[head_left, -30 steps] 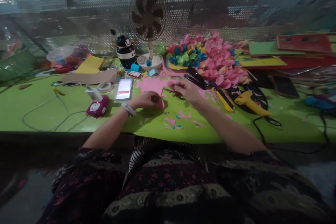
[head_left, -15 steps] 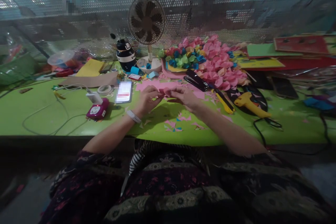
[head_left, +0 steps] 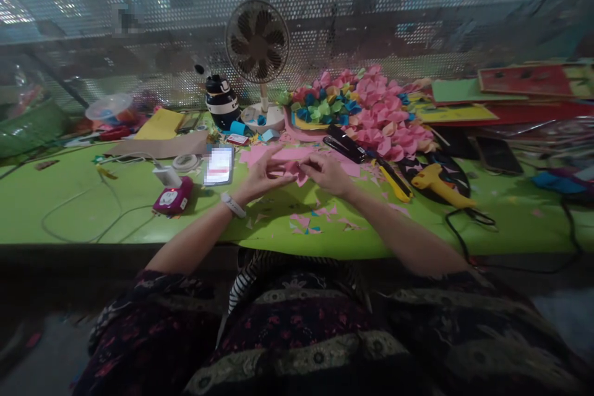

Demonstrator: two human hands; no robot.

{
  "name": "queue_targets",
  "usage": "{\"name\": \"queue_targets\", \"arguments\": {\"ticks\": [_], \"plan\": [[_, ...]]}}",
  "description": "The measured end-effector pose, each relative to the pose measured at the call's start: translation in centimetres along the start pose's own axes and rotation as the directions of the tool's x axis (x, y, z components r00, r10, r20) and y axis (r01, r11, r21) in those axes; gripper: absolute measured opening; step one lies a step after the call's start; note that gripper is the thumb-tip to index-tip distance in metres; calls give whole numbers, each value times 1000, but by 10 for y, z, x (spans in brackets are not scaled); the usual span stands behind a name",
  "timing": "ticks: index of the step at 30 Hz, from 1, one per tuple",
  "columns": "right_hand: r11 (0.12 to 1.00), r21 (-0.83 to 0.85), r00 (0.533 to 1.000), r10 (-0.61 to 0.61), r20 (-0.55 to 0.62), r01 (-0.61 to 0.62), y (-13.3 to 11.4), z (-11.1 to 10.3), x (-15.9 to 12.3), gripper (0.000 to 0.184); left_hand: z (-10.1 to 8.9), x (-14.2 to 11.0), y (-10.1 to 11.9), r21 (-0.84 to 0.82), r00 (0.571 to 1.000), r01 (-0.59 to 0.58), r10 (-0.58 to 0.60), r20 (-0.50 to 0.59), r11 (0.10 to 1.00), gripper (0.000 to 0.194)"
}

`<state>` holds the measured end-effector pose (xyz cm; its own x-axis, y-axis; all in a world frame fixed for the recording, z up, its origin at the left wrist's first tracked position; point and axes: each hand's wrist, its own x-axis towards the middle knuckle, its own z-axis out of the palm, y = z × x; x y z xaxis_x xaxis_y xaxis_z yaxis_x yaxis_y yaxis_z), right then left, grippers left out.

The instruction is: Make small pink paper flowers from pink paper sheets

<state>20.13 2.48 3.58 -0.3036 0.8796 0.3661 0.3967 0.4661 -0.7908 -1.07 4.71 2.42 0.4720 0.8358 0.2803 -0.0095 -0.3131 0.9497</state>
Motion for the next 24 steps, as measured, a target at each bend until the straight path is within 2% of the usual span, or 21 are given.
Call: {"name": "queue_targets", "arguments": {"ticks": [2,5,12,16,19,24], "plan": [[997,-71,999,-27,19,28,0,-1,-1,22,-2,4,-9,-58,989,106,-99,112,993,67],[990,-119,997,-70,43,74,2,0,0,19,-2,4,-17,-62,973,195,-185,140,979,52],[956,-215,977,-174,123,198,7,3,0,18,2,-1,-8,-76,960,191,-170,221,979,37],[948,-229,969,-187,160,221,8,4,-1,17,0,0,-8,-98,932,269,-233,277,958,40],[947,-219,967,-205,148,234,8,5,-2,18,0,2,-12,-104,930,307,-275,243,946,41],[954,-207,971,-233,-63,215,10,8,-1,16,3,3,-16,-176,960,278,-264,99,944,51]]}}
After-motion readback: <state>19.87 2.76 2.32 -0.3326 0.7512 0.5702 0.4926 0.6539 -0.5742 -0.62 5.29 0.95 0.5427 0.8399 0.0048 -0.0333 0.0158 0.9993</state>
